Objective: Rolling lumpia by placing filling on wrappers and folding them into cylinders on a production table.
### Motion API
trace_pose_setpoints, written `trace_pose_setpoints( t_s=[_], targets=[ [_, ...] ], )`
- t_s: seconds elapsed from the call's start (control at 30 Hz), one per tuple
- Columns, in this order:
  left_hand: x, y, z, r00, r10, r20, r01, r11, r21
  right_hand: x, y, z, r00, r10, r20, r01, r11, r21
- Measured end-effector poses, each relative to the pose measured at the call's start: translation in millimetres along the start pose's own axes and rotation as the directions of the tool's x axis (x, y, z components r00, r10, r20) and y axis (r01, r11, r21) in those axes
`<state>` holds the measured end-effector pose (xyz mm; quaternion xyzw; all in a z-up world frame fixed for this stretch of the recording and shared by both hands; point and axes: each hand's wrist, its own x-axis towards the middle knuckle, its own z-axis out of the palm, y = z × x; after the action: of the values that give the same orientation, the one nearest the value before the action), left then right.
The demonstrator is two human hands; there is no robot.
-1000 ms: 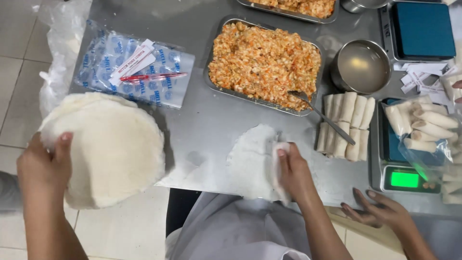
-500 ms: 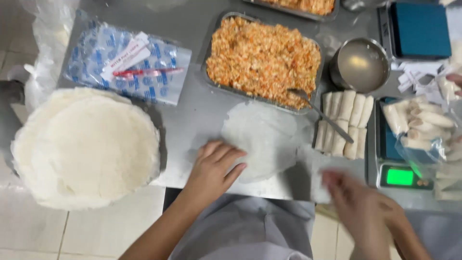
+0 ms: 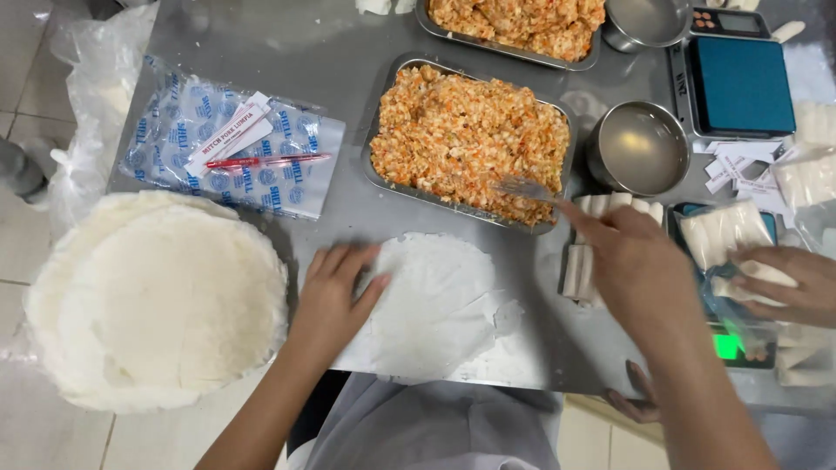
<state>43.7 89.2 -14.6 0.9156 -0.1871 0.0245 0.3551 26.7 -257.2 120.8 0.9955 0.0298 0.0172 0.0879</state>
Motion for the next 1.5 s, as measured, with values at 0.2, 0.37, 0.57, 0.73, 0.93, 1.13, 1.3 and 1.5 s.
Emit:
trace_pose_setpoints(
  t_s=[0.2, 0.37, 0.57, 0.73, 0.93, 1.13, 1.3, 1.5],
  targets=[
    [59.6, -5.9, 43.2, 0.991, 0.083, -0.108, -0.075, 0.994, 0.077, 32.2, -24.0, 45.3, 0.963, -0.181, -0.198, 0.198, 0.978, 0.071],
    [60.2, -22.8, 16.9, 0.984, -0.054, -0.168, 0.024, 0.984, -0.174, 28.7, -9.4, 4.6, 0.996, -0.065, 0.063, 0.067, 0.997, -0.027],
    [33.6, -4.5, 9.3, 0.966, -0.081, -0.246, 0.010, 0.961, -0.276, 31.0, -36.0, 56.5, 0.982, -0.169, 0.087, 0.156, 0.977, 0.144],
    [-26.1, -6.2, 14.1, 0.981, 0.057, -0.186, -0.094, 0.977, -0.194, 34.3, -45.6, 37.1, 0.974, -0.171, 0.150, 0.073, 0.859, 0.507],
    [-65.1, 10.9, -5.2, 0.941, 0.339, 0.006, -0.338, 0.940, -0.054, -45.4, -83.4, 68.7, 0.922, -0.285, 0.263, 0.019, 0.710, 0.704],
    [-59.2, 19.8, -4.3, 0.929, 0.370, -0.020, -0.369, 0.928, 0.043, -65.9, -82.4, 67.7, 0.863, -0.243, 0.443, -0.049, 0.833, 0.551],
    [-55.1, 20.4, -5.8, 0.922, 0.387, 0.024, -0.387, 0.921, 0.041, -47.1, -44.5, 22.7, 0.704, -0.155, 0.693, -0.120, 0.936, 0.331],
    [-54.3, 22.7, -4.4, 0.925, 0.380, 0.006, -0.380, 0.924, 0.043, 45.6, -49.0, 12.8, 0.969, 0.006, 0.245, -0.070, 0.965, 0.251]
  ],
)
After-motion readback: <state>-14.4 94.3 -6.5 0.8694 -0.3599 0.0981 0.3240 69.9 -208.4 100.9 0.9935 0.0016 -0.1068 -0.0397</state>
